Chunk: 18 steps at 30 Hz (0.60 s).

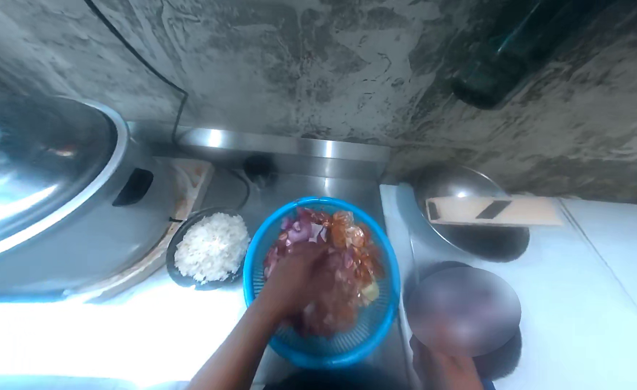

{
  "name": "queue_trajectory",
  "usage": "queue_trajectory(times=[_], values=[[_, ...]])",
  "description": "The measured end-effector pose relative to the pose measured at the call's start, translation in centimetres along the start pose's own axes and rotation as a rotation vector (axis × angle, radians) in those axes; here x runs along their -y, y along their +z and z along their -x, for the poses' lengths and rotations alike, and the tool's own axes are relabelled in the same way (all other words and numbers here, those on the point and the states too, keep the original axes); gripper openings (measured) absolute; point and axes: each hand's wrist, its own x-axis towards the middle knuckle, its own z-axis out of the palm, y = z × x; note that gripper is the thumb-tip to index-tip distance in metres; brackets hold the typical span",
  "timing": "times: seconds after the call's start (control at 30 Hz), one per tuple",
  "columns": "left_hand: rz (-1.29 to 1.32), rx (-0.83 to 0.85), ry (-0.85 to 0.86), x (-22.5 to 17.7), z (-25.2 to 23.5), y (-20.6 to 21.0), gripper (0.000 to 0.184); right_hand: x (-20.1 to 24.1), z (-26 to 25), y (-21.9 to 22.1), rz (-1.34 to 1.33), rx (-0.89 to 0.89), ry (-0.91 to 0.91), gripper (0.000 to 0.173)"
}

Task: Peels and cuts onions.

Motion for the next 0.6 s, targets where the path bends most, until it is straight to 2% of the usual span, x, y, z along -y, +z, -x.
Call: queue_trajectory(times=[0.1,0.17,0.3,0.37,0.5,0.6], values=[[-0.036,-0.109,-0.053,0.9,1.0,-0.6,0.038,0.3,-0.6,-0.2,0.001,0.033,-0.051,0.044],[-0.118,-0.167,-0.190,1.5,1.9,-0.5,0.040,0.2,-0.8,-0.3,-0.010,0.044,-0.064,0.044],[-0.376,0.023,-0.332,2.5,3.3,3.5,0.075,-0.4,-0.7,0.0,-0.033,0.046,-0.039,0.043],[-0.475,0.072,-0.352,2.4,3.3,5.8,0.077,-0.7,-0.7,0.0,-0.036,0.062,-0.035,0.044],[-0.411,0.115,-0.389,1.9,1.5,4.8,0.061,-0.5,-0.4,-0.2,-0.038,0.072,-0.041,0.043],[-0.314,0.161,-0.278,2.8,0.9,3.0,0.051,-0.2,-0.2,-0.5,-0.030,0.082,-0.049,0.044]])
